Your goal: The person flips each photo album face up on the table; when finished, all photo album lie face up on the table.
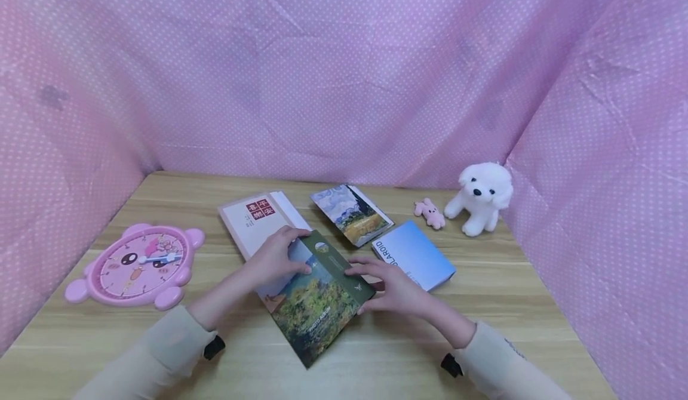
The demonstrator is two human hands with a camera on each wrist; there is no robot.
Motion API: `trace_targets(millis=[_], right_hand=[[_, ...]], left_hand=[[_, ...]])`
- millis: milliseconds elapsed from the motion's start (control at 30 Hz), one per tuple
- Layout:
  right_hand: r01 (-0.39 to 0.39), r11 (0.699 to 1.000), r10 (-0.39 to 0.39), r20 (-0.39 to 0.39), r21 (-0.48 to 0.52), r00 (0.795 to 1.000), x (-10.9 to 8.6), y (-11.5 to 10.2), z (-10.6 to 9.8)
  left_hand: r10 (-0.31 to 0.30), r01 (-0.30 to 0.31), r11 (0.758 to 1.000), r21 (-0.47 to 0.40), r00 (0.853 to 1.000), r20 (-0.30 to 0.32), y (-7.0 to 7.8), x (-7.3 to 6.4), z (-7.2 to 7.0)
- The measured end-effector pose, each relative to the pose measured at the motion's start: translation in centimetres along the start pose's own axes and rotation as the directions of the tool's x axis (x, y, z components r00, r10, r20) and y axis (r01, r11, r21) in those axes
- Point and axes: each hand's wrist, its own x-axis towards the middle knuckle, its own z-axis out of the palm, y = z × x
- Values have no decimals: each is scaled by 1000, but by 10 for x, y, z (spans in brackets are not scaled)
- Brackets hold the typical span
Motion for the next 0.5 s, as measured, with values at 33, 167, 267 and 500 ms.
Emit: trace_targets(millis=[33,167,267,500], right_hand=[[-9,1000,9,-6,17,1000,0,0,-1],[-27,1000,27,-15,12,1000,0,-2,-1],[-26,1000,27,-29,2,999,0,-5,-2],[-37,999,35,-68,-29,997,2,-10,-6]], left_hand=[[7,-7,1000,-5,1000,-8,0,0,0],[44,-44,999,-11,999,-33,1,1,-1],[77,-78,997,-19,996,-51,2,0,-2],[123,-127,991,-39,988,-89,3,0,-4]])
